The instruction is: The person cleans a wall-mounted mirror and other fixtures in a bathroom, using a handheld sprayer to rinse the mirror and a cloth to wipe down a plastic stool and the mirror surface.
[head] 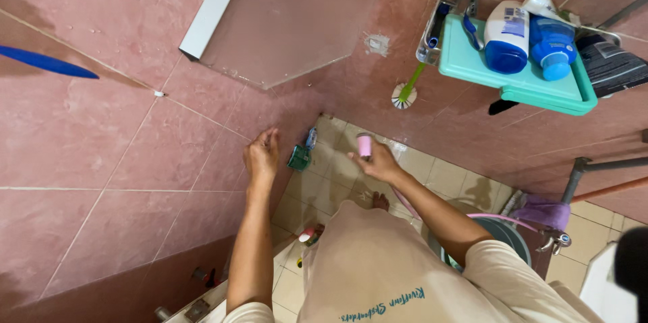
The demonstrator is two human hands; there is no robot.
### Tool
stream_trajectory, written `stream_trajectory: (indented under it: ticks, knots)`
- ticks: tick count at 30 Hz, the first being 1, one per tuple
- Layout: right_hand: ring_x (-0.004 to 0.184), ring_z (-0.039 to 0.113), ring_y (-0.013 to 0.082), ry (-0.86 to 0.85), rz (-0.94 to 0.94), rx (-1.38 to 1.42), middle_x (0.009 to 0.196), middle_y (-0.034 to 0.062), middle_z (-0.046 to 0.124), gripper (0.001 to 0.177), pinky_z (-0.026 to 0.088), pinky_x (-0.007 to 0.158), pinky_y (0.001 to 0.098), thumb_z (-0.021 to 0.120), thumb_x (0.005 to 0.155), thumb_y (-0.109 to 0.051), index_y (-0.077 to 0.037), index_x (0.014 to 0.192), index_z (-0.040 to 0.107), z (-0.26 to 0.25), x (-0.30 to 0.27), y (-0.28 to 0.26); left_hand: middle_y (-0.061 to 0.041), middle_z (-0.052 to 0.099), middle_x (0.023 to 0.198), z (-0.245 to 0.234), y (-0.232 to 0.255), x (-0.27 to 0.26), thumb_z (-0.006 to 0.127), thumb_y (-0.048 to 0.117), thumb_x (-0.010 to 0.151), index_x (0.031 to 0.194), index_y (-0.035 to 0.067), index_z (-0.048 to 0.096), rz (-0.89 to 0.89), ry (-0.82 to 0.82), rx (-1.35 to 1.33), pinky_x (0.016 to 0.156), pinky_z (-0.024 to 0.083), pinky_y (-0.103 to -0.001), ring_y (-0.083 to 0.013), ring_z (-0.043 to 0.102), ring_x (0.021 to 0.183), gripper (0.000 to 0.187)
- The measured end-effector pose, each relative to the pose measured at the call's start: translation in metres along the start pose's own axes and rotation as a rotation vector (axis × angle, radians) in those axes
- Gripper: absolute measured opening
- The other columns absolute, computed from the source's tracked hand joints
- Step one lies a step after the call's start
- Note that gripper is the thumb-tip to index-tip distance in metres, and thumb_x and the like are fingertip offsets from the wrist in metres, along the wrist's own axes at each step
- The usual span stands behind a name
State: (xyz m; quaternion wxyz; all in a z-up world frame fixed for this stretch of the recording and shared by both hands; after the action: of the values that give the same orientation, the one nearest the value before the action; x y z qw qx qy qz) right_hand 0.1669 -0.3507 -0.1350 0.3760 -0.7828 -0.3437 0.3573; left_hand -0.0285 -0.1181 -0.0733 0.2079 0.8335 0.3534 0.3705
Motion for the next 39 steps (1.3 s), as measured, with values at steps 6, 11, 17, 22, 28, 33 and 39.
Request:
stream_trajectory:
  ticks: [6, 11, 17, 22, 28, 33, 39]
  knots:
    - [0.107, 0.058, 0.0351, 0.325, -0.425, -0.001, 0.124, 0.0300, 0.051, 0.098, 0.057, 0.081, 0.0517, 0.074, 0.087, -0.033, 0.020, 0.147, 0.017, -0.011, -0.004, 0.085, -0.020, 0.072, 0.074, 0.008, 0.019, 0.000, 0.068, 0.042, 0.101, 0.080, 0.002, 0.076, -0.280, -0.300, 0.214, 0.067, 0.052, -0.042, -0.0334, 0.071, 0.066, 0.046]
    - [0.104, 0.060, 0.0261, 0.324, -0.120, 0.154, 0.120, 0.0174, 0.058, 0.075, 0.060, 0.073, 0.0386, 0.080, 0.086, -0.027, -0.005, 0.144, 0.037, -0.039, -0.062, 0.053, -0.019, 0.074, 0.090, 0.040, 0.022, -0.014, 0.064, 0.032, 0.106, 0.103, 0.005, 0.075, 0.065, -0.301, -0.097, 0.072, 0.056, -0.041, -0.0338, 0.073, 0.081, 0.030]
    - [0.094, 0.071, 0.0182, 0.663, -0.241, 0.159, 0.105, 0.0088, 0.072, 0.069, 0.060, 0.077, 0.0326, 0.097, 0.070, -0.015, -0.007, 0.125, 0.056, -0.053, -0.133, 0.027, -0.010, 0.079, 0.104, 0.119, 0.031, -0.088, 0.064, 0.027, 0.099, 0.126, 0.016, 0.069, 0.049, -0.860, -0.263, 0.077, 0.061, -0.038, -0.0249, 0.078, 0.093, 0.030]
    - [0.095, 0.073, 0.0162, 0.902, -0.253, 0.293, 0.104, 0.0073, 0.073, 0.057, 0.062, 0.083, 0.0298, 0.095, 0.078, -0.014, -0.006, 0.115, 0.053, -0.034, -0.170, 0.023, -0.012, 0.075, 0.120, 0.127, 0.094, -0.148, 0.060, 0.023, 0.095, 0.141, 0.013, 0.057, 0.273, -0.999, -0.437, 0.086, 0.063, -0.037, -0.0251, 0.076, 0.100, 0.046]
    - [0.102, 0.073, 0.0167, 1.003, -0.345, 0.460, 0.110, 0.0083, 0.074, 0.050, 0.062, 0.089, 0.0319, 0.090, 0.083, -0.011, -0.007, 0.117, 0.054, -0.040, -0.190, 0.023, -0.025, 0.052, 0.145, 0.135, 0.171, -0.171, 0.066, 0.029, 0.099, 0.145, 0.007, 0.041, 0.516, -1.227, -0.274, 0.081, 0.057, -0.045, -0.0381, 0.063, 0.112, 0.056]
    - [0.103, 0.072, 0.0193, 1.027, -0.427, 0.456, 0.112, 0.0097, 0.071, 0.047, 0.061, 0.090, 0.0340, 0.091, 0.082, -0.014, -0.006, 0.115, 0.058, -0.081, -0.210, 0.029, -0.019, 0.071, 0.118, 0.180, 0.184, -0.187, 0.055, 0.019, 0.100, 0.136, 0.009, 0.053, 0.252, -1.203, -0.192, 0.086, 0.056, -0.046, -0.0375, 0.069, 0.104, 0.038]
    - [0.100, 0.075, 0.0205, 0.670, -0.341, 0.074, 0.110, 0.0076, 0.076, 0.061, 0.061, 0.085, 0.0323, 0.093, 0.072, -0.018, -0.006, 0.123, 0.062, -0.206, -0.276, 0.084, -0.020, 0.070, 0.118, 0.258, 0.271, -0.214, 0.054, 0.013, 0.098, 0.129, 0.007, 0.063, 0.500, -1.145, -0.189, 0.090, 0.053, -0.049, -0.0398, 0.067, 0.107, 0.033]
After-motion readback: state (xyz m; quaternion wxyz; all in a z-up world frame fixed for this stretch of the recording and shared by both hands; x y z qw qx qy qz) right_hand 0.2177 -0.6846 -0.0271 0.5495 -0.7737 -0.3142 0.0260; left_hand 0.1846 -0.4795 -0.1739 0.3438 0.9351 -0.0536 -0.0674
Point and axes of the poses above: each hand's wrist, its own x-axis towards the middle knuckle, its own z-axis out of the palm, y = z × x, the point moved 1 cm from there along x, towards the middle knuckle
